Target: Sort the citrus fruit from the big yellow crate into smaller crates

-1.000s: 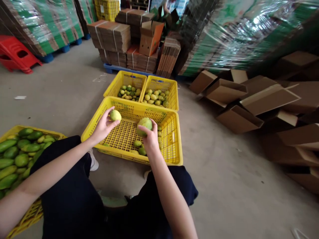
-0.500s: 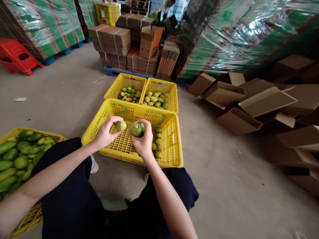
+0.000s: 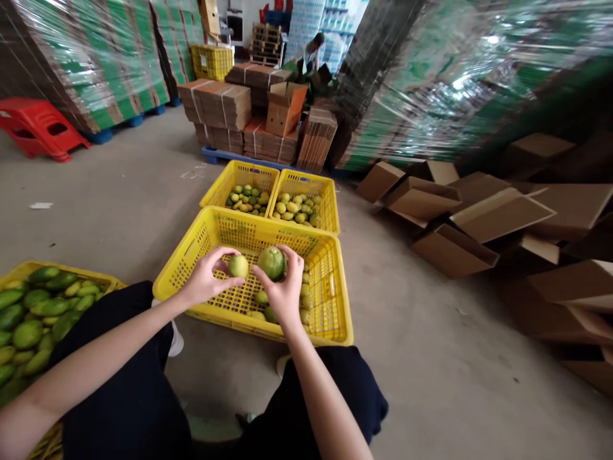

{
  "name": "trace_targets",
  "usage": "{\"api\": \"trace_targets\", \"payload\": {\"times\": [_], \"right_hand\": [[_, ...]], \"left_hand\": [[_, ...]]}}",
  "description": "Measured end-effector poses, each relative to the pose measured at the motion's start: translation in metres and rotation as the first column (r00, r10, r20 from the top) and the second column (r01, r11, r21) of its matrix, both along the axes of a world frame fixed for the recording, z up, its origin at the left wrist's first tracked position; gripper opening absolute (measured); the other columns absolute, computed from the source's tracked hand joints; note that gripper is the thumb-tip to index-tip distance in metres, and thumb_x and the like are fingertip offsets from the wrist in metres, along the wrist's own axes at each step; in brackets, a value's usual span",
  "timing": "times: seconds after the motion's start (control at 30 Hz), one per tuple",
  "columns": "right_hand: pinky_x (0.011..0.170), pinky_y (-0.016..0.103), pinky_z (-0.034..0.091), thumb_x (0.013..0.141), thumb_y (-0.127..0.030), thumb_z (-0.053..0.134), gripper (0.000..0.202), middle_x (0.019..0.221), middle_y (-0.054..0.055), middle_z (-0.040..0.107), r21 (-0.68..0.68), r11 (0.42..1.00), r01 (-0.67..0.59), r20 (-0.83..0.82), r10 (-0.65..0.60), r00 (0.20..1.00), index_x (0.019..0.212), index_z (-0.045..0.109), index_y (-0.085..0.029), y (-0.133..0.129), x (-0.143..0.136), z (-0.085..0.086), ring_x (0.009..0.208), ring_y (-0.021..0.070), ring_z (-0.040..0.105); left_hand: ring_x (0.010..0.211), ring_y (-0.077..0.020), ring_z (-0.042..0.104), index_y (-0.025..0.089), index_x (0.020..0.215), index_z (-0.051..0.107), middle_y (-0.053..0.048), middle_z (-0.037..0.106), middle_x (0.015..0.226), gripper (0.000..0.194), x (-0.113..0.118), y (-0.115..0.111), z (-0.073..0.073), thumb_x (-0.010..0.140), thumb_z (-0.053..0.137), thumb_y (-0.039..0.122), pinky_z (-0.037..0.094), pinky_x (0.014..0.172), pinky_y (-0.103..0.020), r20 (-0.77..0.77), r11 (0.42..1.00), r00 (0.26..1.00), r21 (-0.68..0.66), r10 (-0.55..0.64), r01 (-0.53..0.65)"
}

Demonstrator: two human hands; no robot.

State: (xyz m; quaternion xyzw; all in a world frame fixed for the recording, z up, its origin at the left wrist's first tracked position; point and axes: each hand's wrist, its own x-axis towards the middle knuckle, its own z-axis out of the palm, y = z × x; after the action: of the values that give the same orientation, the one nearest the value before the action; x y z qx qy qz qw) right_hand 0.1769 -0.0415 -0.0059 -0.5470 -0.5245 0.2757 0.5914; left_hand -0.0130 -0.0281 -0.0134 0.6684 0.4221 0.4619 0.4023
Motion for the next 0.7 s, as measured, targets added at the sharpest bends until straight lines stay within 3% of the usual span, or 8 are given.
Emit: {"api": "trace_targets", "payload": {"times": [0.07,0.17,0.23,0.3,0.4,0.47,0.6,0.7], "right_hand": [[0.087,0.04,0.052,0.061,-0.035,0.085,0.05,0.102,0.001,0.066,-0.165,0.983,-0.077,-0.303,0.024,0.953,0.106,0.064,-0.029,0.003,0.003,0.005,0.097,0.0245,0.062],[0.075,0.036,0.054,0.063,-0.036,0.079,0.035,0.092,0.002,0.071,-0.294,0.904,-0.31,-0.72,0.004,0.694,0.093,0.068,-0.024,0.007,0.008,0.009,0.088,0.0238,0.065],[0.069,0.035,0.055,0.065,-0.035,0.075,0.026,0.085,0.004,0.072,-0.315,0.858,-0.407,-0.84,-0.052,0.54,0.087,0.069,-0.021,0.008,0.009,0.008,0.082,0.0234,0.066],[0.064,0.033,0.055,0.069,-0.036,0.073,0.023,0.08,0.004,0.072,-0.328,0.835,-0.443,-0.879,-0.098,0.466,0.085,0.07,-0.02,0.008,0.008,0.005,0.075,0.0211,0.066],[0.061,0.03,0.055,0.074,-0.04,0.075,0.023,0.075,0.001,0.072,-0.334,0.822,-0.462,-0.9,-0.133,0.414,0.083,0.069,-0.021,0.008,0.004,0.003,0.069,0.0185,0.066],[0.062,0.03,0.056,0.073,-0.037,0.078,0.021,0.073,0.0,0.072,-0.329,0.822,-0.465,-0.908,-0.141,0.394,0.082,0.068,-0.022,0.007,0.0,0.005,0.065,0.0171,0.065],[0.061,0.028,0.057,0.073,-0.029,0.077,0.014,0.069,-0.002,0.072,-0.333,0.847,-0.414,-0.909,-0.171,0.381,0.079,0.067,-0.021,0.008,-0.003,0.009,0.058,0.014,0.063],[0.058,0.031,0.058,0.079,-0.038,0.071,0.019,0.062,-0.001,0.068,-0.379,0.829,-0.412,-0.896,-0.218,0.387,0.074,0.065,-0.02,0.011,-0.004,0.006,0.054,0.0161,0.064]], "left_hand": [[0.093,-0.0223,0.069,0.02,0.117,0.065,-0.011,0.07,0.111,0.05,0.001,0.002,-0.001,0.071,0.085,0.027,0.056,0.085,-0.036,0.221,0.975,0.971,-0.183,-0.088,0.129],[0.107,-0.0244,0.067,0.02,0.123,0.063,-0.012,0.07,0.119,0.057,0.005,0.004,-0.003,0.07,0.084,0.017,0.052,0.096,-0.037,0.554,0.893,0.825,-0.31,-0.109,0.326],[0.111,-0.025,0.067,0.018,0.12,0.063,-0.013,0.07,0.12,0.052,0.009,0.003,-0.004,0.071,0.082,0.012,0.052,0.098,-0.036,0.714,0.838,0.699,-0.359,-0.038,0.412],[0.114,-0.0256,0.066,0.012,0.114,0.065,-0.015,0.07,0.12,0.041,0.013,0.002,-0.001,0.075,0.077,0.013,0.051,0.101,-0.035,0.81,0.775,0.584,-0.408,0.063,0.482],[0.107,-0.0249,0.068,0.006,0.113,0.063,-0.019,0.069,0.117,0.032,0.019,0.001,0.006,0.087,0.066,0.025,0.055,0.096,-0.033,0.856,0.656,0.466,-0.487,0.224,0.578],[0.093,-0.0205,0.071,0.007,0.113,0.062,-0.016,0.071,0.106,0.03,0.022,0.001,0.011,0.092,0.059,0.027,0.059,0.084,-0.029,0.844,0.609,0.432,-0.531,0.319,0.589],[0.059,-0.009,0.061,0.012,0.104,0.062,-0.005,0.068,0.081,0.015,0.029,0.003,0.015,0.089,0.06,0.016,0.053,0.057,-0.017,0.785,0.6,0.459,-0.616,0.415,0.511],[0.045,-0.0063,0.05,0.014,0.089,0.062,-0.001,0.061,0.068,0.016,0.032,0.007,0.013,0.091,0.06,0.03,0.044,0.043,-0.016,0.762,0.592,0.485,-0.643,0.429,0.486]]}}
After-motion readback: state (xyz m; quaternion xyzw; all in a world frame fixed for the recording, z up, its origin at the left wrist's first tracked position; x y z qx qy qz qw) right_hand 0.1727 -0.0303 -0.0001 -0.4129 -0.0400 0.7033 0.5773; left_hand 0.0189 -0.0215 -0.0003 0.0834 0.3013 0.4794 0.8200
